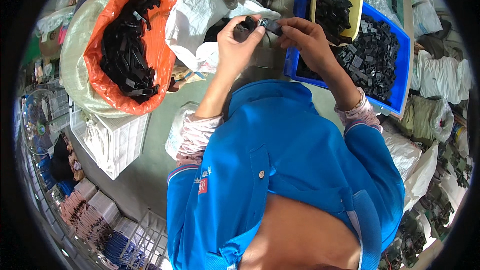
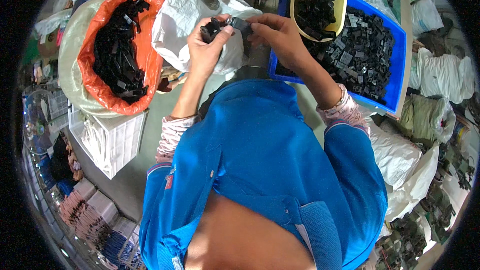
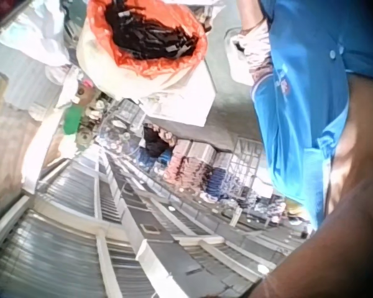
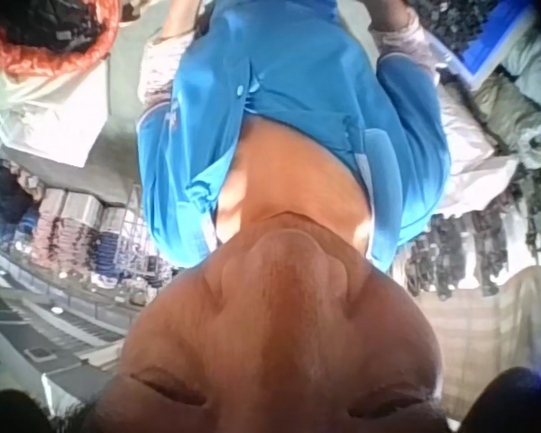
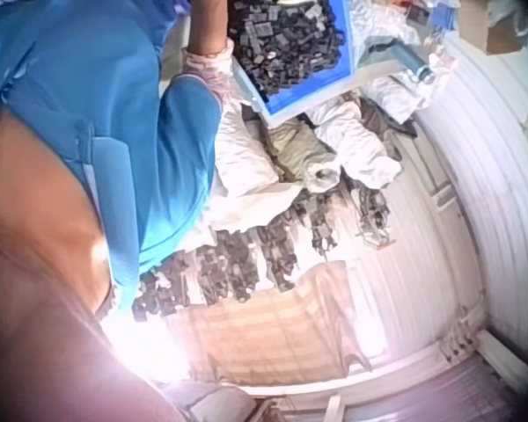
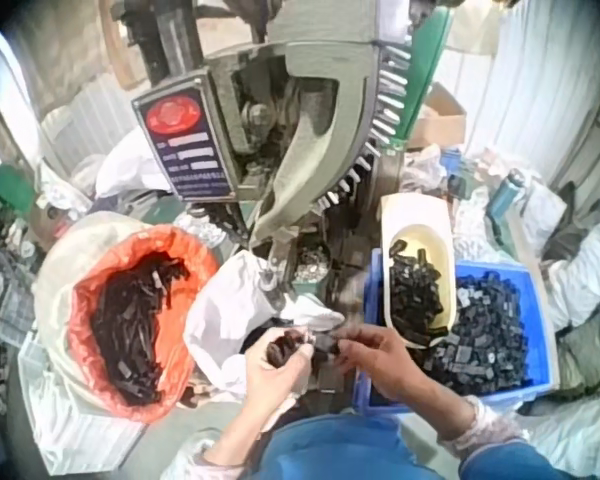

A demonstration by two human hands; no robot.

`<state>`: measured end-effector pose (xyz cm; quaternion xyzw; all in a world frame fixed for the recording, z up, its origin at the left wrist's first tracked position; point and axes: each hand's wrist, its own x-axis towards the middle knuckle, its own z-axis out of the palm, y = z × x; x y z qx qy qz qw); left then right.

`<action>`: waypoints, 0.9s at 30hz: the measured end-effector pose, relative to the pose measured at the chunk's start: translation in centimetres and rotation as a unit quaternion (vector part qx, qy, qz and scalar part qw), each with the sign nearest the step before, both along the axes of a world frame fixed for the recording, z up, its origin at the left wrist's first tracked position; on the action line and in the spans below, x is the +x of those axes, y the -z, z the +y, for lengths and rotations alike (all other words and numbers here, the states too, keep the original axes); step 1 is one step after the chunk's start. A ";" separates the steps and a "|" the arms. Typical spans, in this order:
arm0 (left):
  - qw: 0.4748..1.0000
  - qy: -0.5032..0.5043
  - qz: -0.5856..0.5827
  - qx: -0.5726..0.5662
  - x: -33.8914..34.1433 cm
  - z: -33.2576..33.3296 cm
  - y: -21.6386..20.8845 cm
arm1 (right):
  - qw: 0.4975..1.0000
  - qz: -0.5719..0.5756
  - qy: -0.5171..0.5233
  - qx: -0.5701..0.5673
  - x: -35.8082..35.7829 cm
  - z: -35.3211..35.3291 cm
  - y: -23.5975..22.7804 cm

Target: The person picks small black plastic parts from a blue bin and assembles them by hand. The assembled parts are then placed into a white bag. The person repeats this process continuously.

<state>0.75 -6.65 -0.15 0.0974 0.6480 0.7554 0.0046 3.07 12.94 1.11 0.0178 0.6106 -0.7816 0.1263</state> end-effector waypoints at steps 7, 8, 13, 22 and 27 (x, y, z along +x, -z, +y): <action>0.981 0.016 0.095 -0.169 -1.3 -1.2 -0.8 | 0.998 -0.028 0.027 -0.042 -0.3 0.1 0.1; 0.977 0.017 0.113 -0.179 -1.3 -1.1 -1.0 | 0.998 -0.027 0.027 -0.053 -0.3 0.3 0.8; 0.970 0.021 0.128 -0.205 -1.5 -1.2 -0.4 | 0.997 -0.045 0.025 -0.060 -0.8 0.8 1.7; 0.992 0.071 -0.071 -0.073 -1.1 -0.8 -0.5 | 0.996 0.090 0.016 0.008 -1.0 0.8 2.4; 0.990 0.069 -0.120 0.035 -1.7 -0.9 1.8 | 0.999 0.037 0.013 0.002 -1.5 0.9 2.7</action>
